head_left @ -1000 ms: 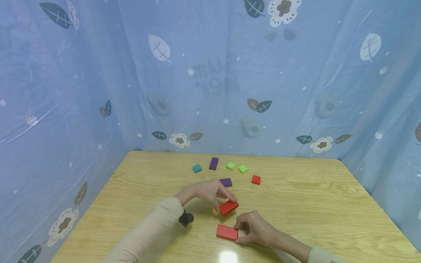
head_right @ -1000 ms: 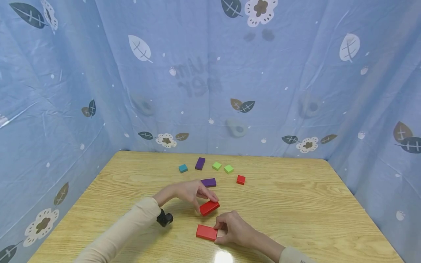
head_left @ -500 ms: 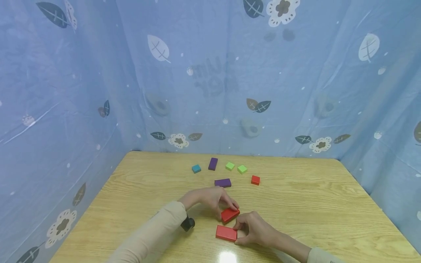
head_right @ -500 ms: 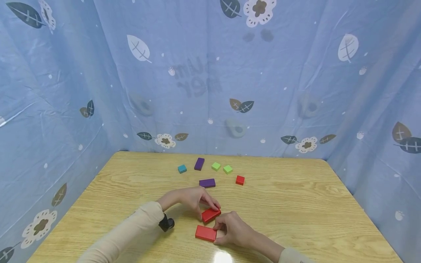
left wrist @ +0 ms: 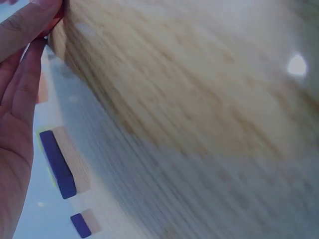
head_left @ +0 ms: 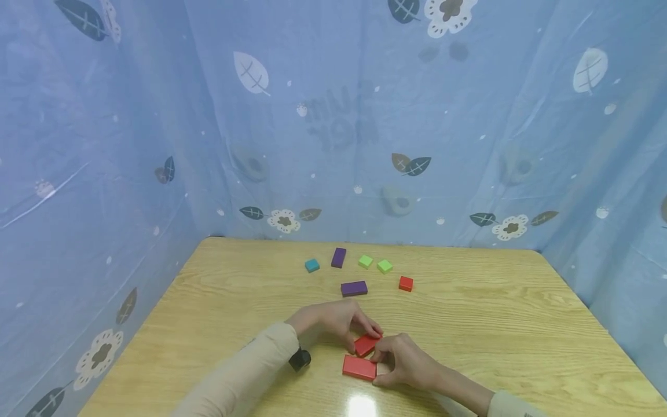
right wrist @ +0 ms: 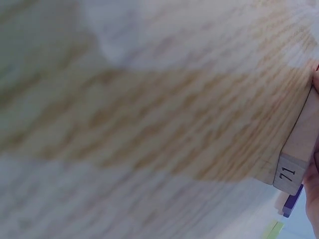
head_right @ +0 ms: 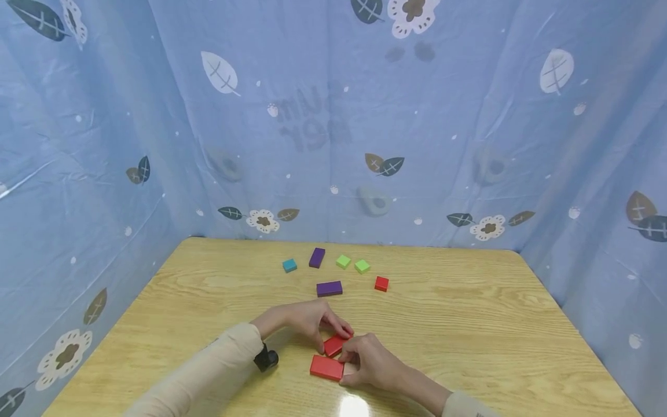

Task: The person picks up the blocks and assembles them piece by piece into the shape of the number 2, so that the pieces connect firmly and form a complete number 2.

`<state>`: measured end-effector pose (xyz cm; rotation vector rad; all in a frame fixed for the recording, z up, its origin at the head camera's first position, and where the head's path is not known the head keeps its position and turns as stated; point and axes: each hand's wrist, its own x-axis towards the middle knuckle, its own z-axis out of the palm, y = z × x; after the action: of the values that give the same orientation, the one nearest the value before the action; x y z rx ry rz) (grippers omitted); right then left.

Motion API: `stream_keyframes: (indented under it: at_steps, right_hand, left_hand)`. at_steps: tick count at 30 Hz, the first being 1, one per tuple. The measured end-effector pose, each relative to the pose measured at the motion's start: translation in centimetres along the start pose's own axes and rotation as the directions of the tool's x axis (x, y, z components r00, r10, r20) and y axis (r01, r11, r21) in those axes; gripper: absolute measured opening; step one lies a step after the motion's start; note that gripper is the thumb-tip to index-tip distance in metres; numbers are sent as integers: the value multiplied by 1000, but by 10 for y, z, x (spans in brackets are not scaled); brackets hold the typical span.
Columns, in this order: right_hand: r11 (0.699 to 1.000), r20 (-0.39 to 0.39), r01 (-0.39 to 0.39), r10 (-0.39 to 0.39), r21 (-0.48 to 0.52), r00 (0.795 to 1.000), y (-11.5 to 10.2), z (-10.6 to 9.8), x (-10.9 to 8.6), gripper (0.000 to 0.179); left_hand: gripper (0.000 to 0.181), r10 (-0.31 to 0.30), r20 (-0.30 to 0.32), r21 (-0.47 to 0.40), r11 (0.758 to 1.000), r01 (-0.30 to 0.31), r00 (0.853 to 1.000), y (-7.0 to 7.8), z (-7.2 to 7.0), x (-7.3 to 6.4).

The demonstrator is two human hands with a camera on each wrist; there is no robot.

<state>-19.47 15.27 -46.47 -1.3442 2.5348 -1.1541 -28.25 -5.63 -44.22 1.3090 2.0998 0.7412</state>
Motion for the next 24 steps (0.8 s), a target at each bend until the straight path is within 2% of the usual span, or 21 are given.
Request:
stream_keyframes:
  at_steps: [6,14,24]
  right_hand:
    - [999,-4,-30,30,11,1000,-1,-1,0,21]
    - [1000,8,-22,22,-11,1000,0,-2,2,21]
    - [1000,2,-7,7,-21,1000,1,-1,1,21]
  left_hand:
    - [54,-19,17,25,1000,19,1000,3,-2,0]
    - [53,24,41,56,998,-27,999,0,-5,-7]
    - [55,-15,0,62,998,15,1000,-2,-3,-12]
